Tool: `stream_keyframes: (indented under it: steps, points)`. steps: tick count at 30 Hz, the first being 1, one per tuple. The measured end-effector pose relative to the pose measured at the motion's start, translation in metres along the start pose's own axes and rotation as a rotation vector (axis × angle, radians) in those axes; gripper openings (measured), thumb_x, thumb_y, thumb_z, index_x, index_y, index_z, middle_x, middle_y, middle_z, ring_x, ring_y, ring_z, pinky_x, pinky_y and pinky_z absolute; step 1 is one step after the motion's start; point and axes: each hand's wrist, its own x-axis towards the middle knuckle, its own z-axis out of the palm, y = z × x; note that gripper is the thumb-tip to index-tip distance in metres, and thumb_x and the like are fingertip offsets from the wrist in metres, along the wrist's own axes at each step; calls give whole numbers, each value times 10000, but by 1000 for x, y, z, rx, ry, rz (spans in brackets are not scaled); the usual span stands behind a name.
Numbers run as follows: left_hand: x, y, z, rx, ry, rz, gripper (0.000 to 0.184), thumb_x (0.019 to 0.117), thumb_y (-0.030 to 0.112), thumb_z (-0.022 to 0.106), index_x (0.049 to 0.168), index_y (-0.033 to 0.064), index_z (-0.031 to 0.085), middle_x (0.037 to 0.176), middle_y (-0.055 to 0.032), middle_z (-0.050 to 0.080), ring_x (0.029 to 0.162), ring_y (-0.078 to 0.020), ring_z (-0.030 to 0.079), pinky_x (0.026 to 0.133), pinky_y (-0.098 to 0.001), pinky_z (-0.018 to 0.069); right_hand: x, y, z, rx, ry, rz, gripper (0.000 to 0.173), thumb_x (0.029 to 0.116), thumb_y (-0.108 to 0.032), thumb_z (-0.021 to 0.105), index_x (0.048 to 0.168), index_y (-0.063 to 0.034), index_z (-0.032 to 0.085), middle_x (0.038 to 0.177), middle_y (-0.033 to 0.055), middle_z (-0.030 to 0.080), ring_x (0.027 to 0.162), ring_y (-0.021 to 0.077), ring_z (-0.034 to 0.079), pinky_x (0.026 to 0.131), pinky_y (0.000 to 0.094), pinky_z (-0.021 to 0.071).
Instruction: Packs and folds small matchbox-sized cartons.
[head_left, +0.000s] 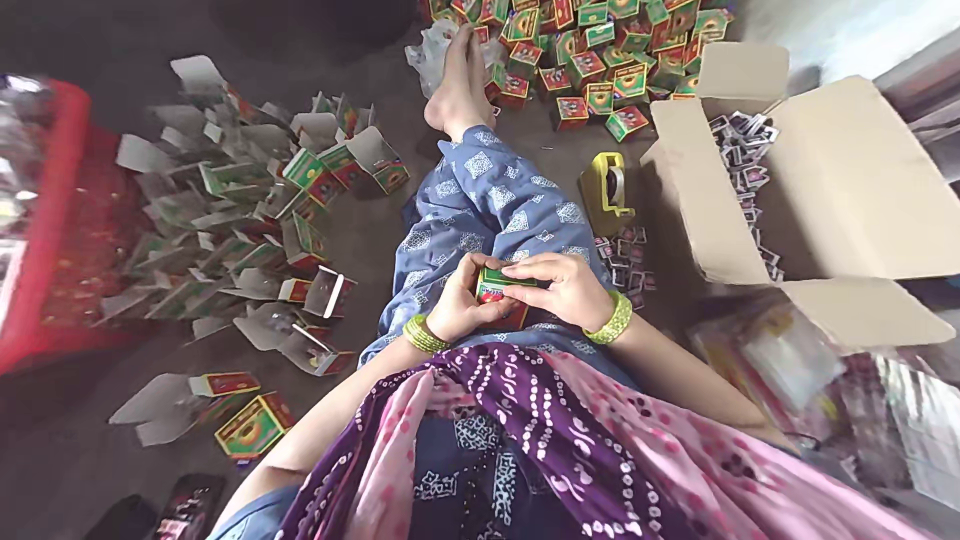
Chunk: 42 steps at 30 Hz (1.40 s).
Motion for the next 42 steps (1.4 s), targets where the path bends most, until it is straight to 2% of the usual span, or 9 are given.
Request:
stream_keyframes:
  steps: [11, 17, 20, 23, 29, 33, 36, 40, 42]
  points:
    - [-1, 1, 0, 83, -46, 44, 696, 758, 271, 905, 1247, -22, 505, 1188, -109, 676, 1063, -152, 685, 943, -350, 590, 1, -1, -1, 26, -54, 18, 140, 944, -145, 737, 1024, -51, 804, 1038, 58, 771, 1003, 95, 721, 910, 283, 605]
    - [-2, -2, -2, 37, -2, 35, 565, 799, 218, 877, 1185, -9, 531, 1229, -121, 663, 1067, -170, 685, 924, -368, 595, -1, -2, -4, -108, -191, -45, 292, 992, -162, 553, 1157, -110, 789, 1134, 92, 689, 1111, 175, 610, 979, 345, 508]
    - [-3, -2, -1, -25, 54, 0, 504, 805, 135, 864, 1166, 13, 533, 1237, -132, 673, 1054, -213, 702, 910, -402, 606, -9, 1, 3, -188, -128, -106, 276, 1027, -113, 558, 1211, -79, 761, 1131, 97, 734, 1120, 177, 672, 1010, 334, 541]
    - [-2, -2, 0, -75, 123, -46, 469, 810, 102, 849, 1139, 28, 524, 1235, -137, 670, 1041, -233, 705, 888, -417, 611, -15, 1, 7, -248, -121, -128, 319, 1065, -94, 502, 1316, -28, 686, 1287, 113, 714, 1248, 212, 658, 1124, 379, 495]
    - [0, 2, 1, -59, 107, -112, 371, 912, 155, 765, 1180, 26, 544, 1269, -120, 639, 1097, -219, 682, 909, -408, 610, -14, 17, -11, -32, -100, 69, 426, 1034, -168, 603, 1419, 9, 572, 1354, 107, 673, 1271, 168, 633, 1100, 378, 525]
    - [0, 1, -2, -78, 69, -129, 242, 958, 124, 630, 1159, 24, 542, 1300, -118, 604, 1125, -204, 654, 905, -386, 597, -16, 73, -63, -197, 403, 414, 350, 1014, -180, 615, 1326, -23, 608, 1237, 106, 703, 1085, 171, 699, 939, 381, 592]
    - [3, -4, -6, -27, 0, -38, 191, 982, 134, 548, 1140, 30, 577, 1330, -121, 576, 1198, -197, 604, 961, -382, 558, -19, 137, -111, -422, 644, 696, 396, 1001, -127, 587, 1367, 21, 558, 1220, 182, 694, 1139, 267, 674, 1008, 445, 535]
    - [6, -6, -5, -12, 13, -23, 161, 975, 117, 517, 1109, 60, 586, 1312, -98, 584, 1209, -185, 593, 985, -374, 540, -19, 190, -147, -463, 531, 963, 453, 1054, -137, 526, 1476, 14, 456, 1399, 234, 597, 1307, 354, 585, 1118, 515, 448]
    - [6, -6, -6, -23, 36, -42, 168, 977, 119, 512, 1119, 56, 577, 1306, -93, 588, 1200, -180, 601, 981, -372, 546, -17, 205, -154, -494, 411, 1016, 414, 1071, -175, 512, 1450, -9, 522, 1409, 236, 593, 1321, 380, 569, 1128, 554, 421]
